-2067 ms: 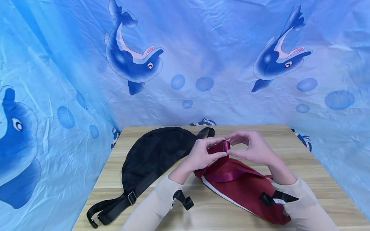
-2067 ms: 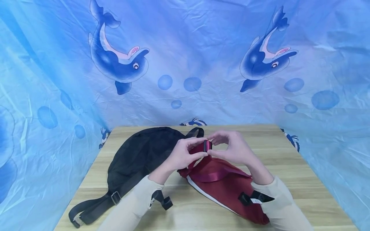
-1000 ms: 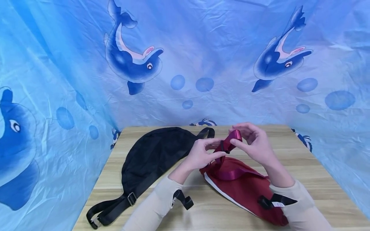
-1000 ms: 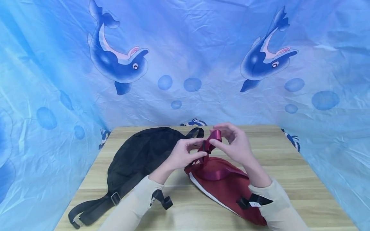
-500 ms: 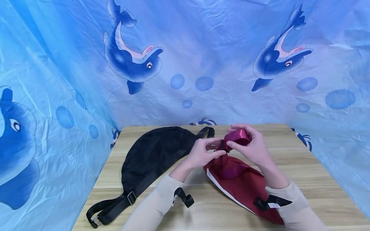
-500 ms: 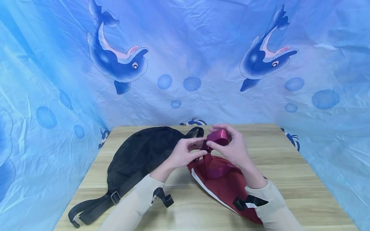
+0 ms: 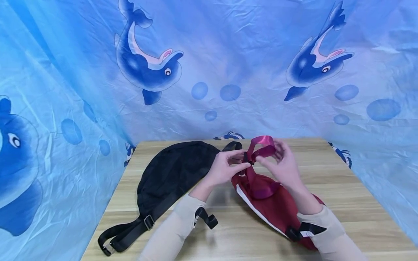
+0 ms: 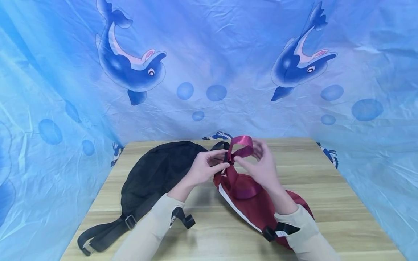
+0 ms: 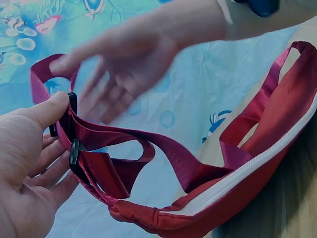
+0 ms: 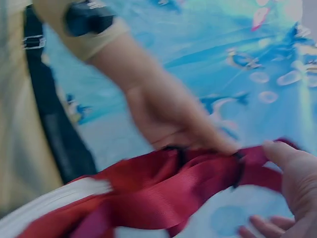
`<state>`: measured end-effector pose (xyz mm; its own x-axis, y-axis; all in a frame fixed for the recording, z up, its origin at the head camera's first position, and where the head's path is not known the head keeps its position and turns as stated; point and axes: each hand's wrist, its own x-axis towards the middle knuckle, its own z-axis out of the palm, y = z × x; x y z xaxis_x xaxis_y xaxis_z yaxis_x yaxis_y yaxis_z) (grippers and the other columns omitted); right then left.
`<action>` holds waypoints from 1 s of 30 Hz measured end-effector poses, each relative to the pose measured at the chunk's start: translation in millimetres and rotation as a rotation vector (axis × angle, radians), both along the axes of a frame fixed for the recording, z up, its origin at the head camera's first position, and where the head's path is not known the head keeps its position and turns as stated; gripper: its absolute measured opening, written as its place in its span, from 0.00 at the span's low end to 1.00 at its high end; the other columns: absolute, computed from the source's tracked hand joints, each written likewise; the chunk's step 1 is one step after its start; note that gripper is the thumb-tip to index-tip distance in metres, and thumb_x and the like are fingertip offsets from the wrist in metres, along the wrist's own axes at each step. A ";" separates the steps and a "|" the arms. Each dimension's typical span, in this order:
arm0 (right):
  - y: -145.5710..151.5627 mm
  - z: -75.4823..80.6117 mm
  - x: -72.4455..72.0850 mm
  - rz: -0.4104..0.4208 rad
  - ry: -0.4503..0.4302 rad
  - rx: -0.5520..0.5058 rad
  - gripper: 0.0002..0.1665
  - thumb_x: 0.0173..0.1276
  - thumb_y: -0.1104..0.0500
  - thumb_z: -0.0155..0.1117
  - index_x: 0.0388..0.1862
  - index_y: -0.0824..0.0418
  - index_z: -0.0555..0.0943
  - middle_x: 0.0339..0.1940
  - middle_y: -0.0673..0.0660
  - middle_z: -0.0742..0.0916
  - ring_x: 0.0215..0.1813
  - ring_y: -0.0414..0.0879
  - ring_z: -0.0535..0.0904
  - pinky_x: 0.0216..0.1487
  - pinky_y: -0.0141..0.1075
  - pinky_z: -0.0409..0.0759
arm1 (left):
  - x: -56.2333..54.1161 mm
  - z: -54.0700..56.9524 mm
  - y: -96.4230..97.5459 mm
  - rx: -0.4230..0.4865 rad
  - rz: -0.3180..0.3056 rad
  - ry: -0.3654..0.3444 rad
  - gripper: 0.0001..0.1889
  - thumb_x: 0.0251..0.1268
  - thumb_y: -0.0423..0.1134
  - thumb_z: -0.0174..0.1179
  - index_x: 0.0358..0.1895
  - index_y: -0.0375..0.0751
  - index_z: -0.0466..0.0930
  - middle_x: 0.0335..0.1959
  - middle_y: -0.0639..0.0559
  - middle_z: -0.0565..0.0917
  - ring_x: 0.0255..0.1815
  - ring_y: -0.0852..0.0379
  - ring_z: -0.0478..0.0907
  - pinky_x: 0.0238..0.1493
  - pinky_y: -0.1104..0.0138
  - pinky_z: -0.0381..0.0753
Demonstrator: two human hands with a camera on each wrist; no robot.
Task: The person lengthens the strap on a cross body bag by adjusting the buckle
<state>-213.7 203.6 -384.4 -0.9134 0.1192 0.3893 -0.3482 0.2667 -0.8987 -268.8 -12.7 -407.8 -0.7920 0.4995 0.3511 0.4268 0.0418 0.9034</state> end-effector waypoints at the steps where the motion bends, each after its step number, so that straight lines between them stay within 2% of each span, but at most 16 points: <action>1: -0.8 -5.7 0.0 0.004 -0.038 0.068 0.35 0.64 0.65 0.80 0.68 0.63 0.76 0.55 0.51 0.89 0.56 0.33 0.86 0.63 0.21 0.81 | -0.4 0.5 0.1 0.001 0.004 0.003 0.23 0.69 0.37 0.73 0.66 0.38 0.85 0.56 0.39 0.91 0.52 0.47 0.90 0.61 0.57 0.90; 4: -4.4 -19.9 1.0 0.060 -0.073 0.236 0.29 0.62 0.60 0.84 0.60 0.65 0.82 0.51 0.57 0.91 0.53 0.41 0.90 0.62 0.31 0.87 | -1.5 1.2 0.7 -0.002 -0.008 0.015 0.24 0.70 0.38 0.73 0.67 0.38 0.84 0.57 0.38 0.90 0.53 0.47 0.91 0.61 0.58 0.90; 7: -9.1 -27.7 2.4 0.070 -0.012 0.334 0.21 0.59 0.59 0.85 0.49 0.64 0.87 0.42 0.59 0.93 0.46 0.50 0.93 0.56 0.42 0.92 | -1.9 1.1 0.2 -0.007 -0.011 0.024 0.24 0.70 0.38 0.72 0.67 0.38 0.84 0.57 0.39 0.90 0.53 0.48 0.91 0.61 0.56 0.90; 10: -10.4 -31.0 3.1 0.074 0.043 0.371 0.18 0.60 0.63 0.84 0.48 0.62 0.88 0.41 0.59 0.94 0.45 0.53 0.94 0.52 0.44 0.92 | -2.7 0.7 -2.3 0.014 0.013 0.021 0.23 0.70 0.37 0.72 0.66 0.38 0.84 0.56 0.39 0.91 0.52 0.47 0.91 0.60 0.56 0.90; 12: -7.6 -32.5 3.3 0.082 0.054 0.406 0.18 0.60 0.65 0.83 0.49 0.60 0.89 0.43 0.56 0.94 0.47 0.52 0.93 0.54 0.44 0.92 | -3.4 0.9 -4.6 0.033 0.032 0.015 0.21 0.70 0.36 0.72 0.64 0.38 0.85 0.54 0.39 0.91 0.53 0.47 0.91 0.61 0.57 0.90; 14: -3.1 -33.9 3.4 0.110 0.044 0.441 0.20 0.60 0.66 0.82 0.51 0.59 0.89 0.45 0.55 0.94 0.49 0.51 0.93 0.56 0.46 0.91 | -4.7 1.3 -6.7 0.050 0.042 0.014 0.20 0.70 0.36 0.72 0.62 0.38 0.86 0.53 0.40 0.91 0.54 0.48 0.91 0.61 0.60 0.90; 18: 1.0 -36.1 4.1 0.153 0.014 0.513 0.22 0.60 0.61 0.84 0.53 0.55 0.88 0.47 0.52 0.94 0.50 0.48 0.93 0.57 0.50 0.91 | -4.9 2.6 -10.5 0.033 0.033 0.011 0.20 0.70 0.37 0.72 0.63 0.39 0.86 0.55 0.41 0.91 0.55 0.49 0.91 0.61 0.62 0.89; 21: -2.2 -36.3 4.3 0.158 0.013 0.504 0.21 0.61 0.60 0.84 0.52 0.57 0.87 0.47 0.53 0.93 0.47 0.47 0.92 0.54 0.49 0.92 | -3.1 4.2 -11.1 0.004 0.016 0.021 0.22 0.70 0.37 0.72 0.65 0.38 0.85 0.56 0.41 0.91 0.53 0.48 0.91 0.60 0.59 0.90; 25: -1.1 -37.5 6.9 0.144 -0.012 0.476 0.16 0.62 0.58 0.84 0.48 0.55 0.90 0.43 0.52 0.94 0.42 0.42 0.92 0.49 0.39 0.93 | -0.1 5.3 -11.3 -0.008 0.023 0.021 0.23 0.71 0.40 0.72 0.67 0.41 0.84 0.56 0.44 0.91 0.54 0.49 0.91 0.61 0.58 0.90; 28: 5.7 -42.1 10.7 0.172 -0.067 0.451 0.13 0.62 0.57 0.84 0.44 0.55 0.90 0.39 0.51 0.93 0.38 0.38 0.90 0.44 0.32 0.91 | 1.1 6.8 -13.4 0.011 0.040 0.000 0.22 0.72 0.41 0.71 0.66 0.43 0.85 0.56 0.45 0.91 0.57 0.48 0.90 0.63 0.60 0.88; 30: 9.3 -47.2 12.4 0.201 -0.081 0.434 0.14 0.62 0.58 0.84 0.45 0.58 0.90 0.39 0.53 0.93 0.37 0.40 0.90 0.41 0.32 0.91 | 1.4 8.7 -15.0 0.029 0.046 -0.012 0.21 0.73 0.40 0.71 0.66 0.43 0.85 0.56 0.44 0.91 0.57 0.45 0.90 0.64 0.60 0.88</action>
<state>-201.2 212.9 -431.6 -0.9311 -0.2203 0.2905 -0.3646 0.5577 -0.7456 -267.4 -27.7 -399.2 -0.8183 0.4521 0.3549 0.4140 0.0353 0.9096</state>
